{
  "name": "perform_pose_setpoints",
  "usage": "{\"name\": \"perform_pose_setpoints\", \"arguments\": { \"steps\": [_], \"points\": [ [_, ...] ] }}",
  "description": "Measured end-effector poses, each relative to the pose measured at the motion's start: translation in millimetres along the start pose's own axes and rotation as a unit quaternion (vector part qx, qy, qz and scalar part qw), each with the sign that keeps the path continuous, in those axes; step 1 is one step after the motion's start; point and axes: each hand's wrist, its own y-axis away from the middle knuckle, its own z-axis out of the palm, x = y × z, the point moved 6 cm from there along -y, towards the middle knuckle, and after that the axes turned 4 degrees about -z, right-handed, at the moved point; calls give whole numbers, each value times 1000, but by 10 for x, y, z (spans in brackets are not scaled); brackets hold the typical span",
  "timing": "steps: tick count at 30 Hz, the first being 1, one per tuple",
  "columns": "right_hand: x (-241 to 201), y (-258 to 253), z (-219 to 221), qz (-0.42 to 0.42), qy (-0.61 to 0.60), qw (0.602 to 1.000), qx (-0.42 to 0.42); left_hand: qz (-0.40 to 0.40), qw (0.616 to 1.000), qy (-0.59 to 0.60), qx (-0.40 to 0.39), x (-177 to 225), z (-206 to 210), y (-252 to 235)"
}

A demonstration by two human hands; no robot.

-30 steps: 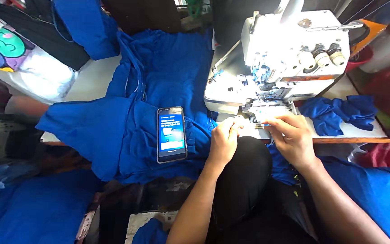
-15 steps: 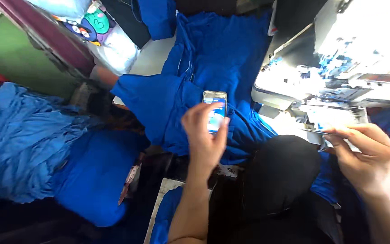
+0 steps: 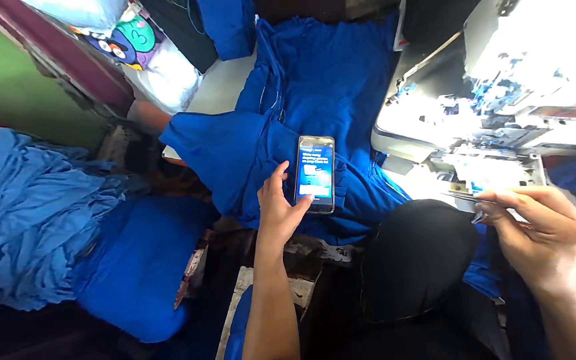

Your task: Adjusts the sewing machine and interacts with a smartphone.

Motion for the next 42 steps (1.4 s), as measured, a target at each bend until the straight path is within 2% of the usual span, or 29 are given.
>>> {"name": "perform_pose_setpoints", "arguments": {
  "steps": [12, 25, 31, 37, 42],
  "points": [
    [90, 44, -143, 23, 0, 999, 32, 10, 992, 122, -18, 35, -84, 66],
    [93, 100, -226, 32, 9, 998, 48, 37, 997, 61, 9, 60, -69, 102],
    [142, 129, -266, 43, 20, 998, 44, 201, 973, -9, 112, 239, -98, 111],
    [159, 144, -291, 44, 17, 997, 53, 288, 955, 12, 61, 393, -121, 93],
    [208, 158, -304, 43, 14, 997, 55, 370, 929, 5, -6, 300, -78, 209]
  ]
}}
